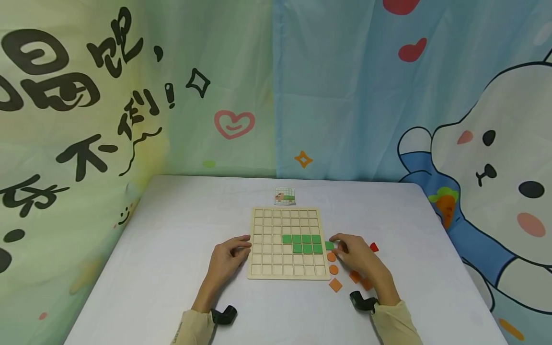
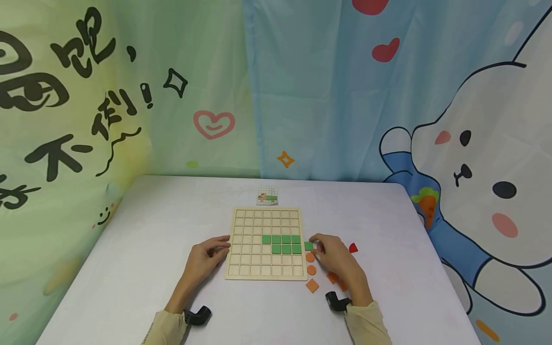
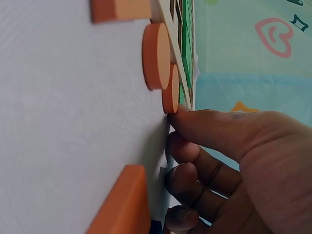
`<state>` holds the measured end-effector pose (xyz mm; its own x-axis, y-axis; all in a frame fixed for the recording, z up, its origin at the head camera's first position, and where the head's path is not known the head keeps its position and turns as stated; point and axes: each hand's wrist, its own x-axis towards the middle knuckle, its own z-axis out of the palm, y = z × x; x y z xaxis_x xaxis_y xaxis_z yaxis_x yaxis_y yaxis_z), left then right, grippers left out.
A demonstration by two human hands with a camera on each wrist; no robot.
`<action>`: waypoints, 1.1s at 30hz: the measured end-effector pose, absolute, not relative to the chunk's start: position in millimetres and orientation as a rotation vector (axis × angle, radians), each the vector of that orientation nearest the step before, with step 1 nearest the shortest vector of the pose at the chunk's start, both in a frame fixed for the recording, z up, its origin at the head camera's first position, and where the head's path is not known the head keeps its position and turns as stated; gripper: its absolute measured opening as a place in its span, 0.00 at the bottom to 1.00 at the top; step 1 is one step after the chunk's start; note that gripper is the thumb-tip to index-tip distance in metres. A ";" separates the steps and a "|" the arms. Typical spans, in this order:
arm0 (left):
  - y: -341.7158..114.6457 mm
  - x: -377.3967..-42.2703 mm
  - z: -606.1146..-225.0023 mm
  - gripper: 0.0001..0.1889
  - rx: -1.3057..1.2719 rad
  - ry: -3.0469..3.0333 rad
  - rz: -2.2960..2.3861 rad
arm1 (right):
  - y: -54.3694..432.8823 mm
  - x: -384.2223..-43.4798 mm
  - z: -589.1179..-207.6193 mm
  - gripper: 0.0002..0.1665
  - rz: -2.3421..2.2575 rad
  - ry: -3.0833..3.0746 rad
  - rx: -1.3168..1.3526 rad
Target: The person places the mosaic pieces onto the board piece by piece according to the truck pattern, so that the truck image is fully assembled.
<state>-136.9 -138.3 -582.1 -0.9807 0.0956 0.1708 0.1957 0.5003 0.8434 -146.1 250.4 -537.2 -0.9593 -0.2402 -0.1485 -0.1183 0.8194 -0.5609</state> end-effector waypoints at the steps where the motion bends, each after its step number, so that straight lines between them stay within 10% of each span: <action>1: -138.1 -136.8 -581.7 0.06 -0.255 -2.631 -1.500 | 250.2 -146.4 -537.5 0.18 -0.845 2.790 -0.276; 33: -137.2 -137.4 -583.0 0.05 -0.275 -2.594 -1.527 | 250.6 -145.6 -541.5 0.18 -0.895 2.794 -0.233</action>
<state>-137.4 -137.2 -583.0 -0.9764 0.0958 0.1935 0.2156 0.4746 0.8534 -145.6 250.6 -541.5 -0.9680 -0.2088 -0.1395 -0.0889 0.8045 -0.5872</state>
